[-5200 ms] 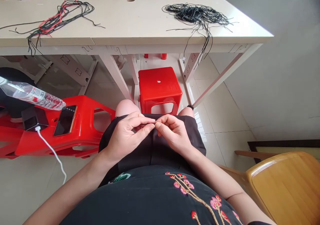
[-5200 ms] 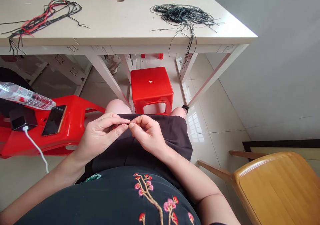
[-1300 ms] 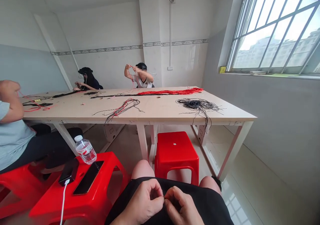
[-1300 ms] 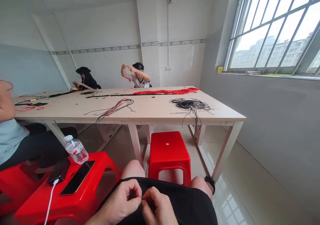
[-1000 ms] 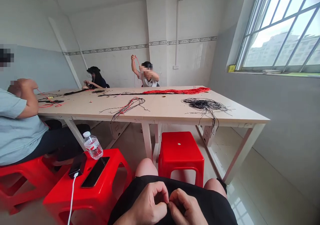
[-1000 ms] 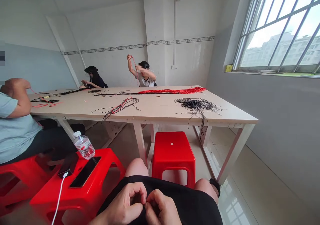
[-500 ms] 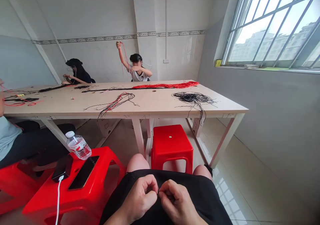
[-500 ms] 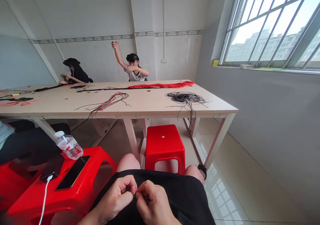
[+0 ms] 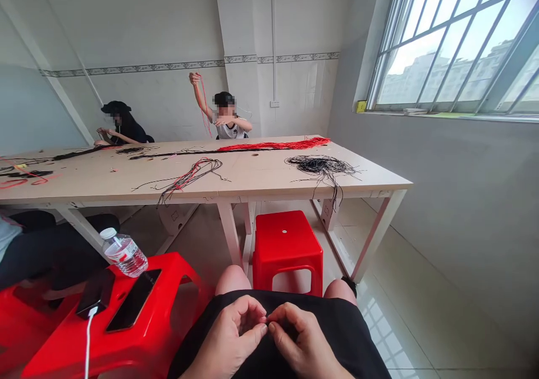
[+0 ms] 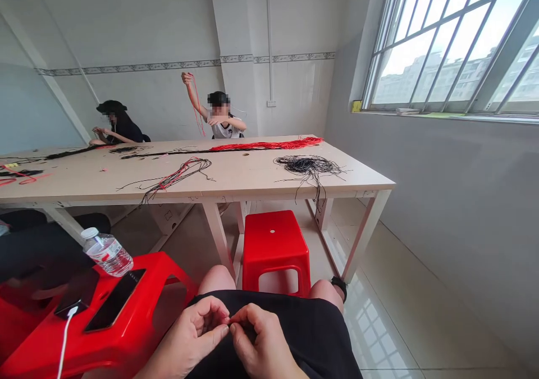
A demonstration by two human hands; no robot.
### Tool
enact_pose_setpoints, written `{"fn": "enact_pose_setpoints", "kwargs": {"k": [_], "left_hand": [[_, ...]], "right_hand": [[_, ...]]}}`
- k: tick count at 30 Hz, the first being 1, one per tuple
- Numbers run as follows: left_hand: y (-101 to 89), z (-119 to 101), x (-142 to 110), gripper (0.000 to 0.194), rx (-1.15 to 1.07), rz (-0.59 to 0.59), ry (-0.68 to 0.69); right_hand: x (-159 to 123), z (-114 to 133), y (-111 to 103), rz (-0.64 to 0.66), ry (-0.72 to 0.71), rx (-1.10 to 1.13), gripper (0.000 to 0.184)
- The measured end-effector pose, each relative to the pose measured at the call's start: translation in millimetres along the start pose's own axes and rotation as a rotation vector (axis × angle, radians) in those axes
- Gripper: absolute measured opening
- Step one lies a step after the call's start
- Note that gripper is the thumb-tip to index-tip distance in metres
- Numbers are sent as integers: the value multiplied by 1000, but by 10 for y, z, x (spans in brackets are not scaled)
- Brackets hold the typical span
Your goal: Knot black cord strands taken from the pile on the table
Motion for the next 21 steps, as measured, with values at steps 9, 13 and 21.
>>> {"fn": "enact_pose_setpoints", "kwargs": {"k": [9, 13, 21], "left_hand": [[9, -91, 16, 10, 105, -1, 81], [16, -121, 69, 8, 96, -37, 113], [78, -99, 195, 10, -88, 23, 20]], "right_hand": [[10, 69, -42, -27, 63, 1, 14], [22, 88, -93, -44, 88, 117, 10], [57, -57, -130, -102, 255, 325, 9]]}}
Point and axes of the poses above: each hand's wrist, its own x-axis towards the middle knuckle, its own y-axis out of the palm, z = x × y, the point moved 3 cm from there along x, towards the middle knuckle, and after that the axes turned 2 degrees about -z, right-handed, at the moved point
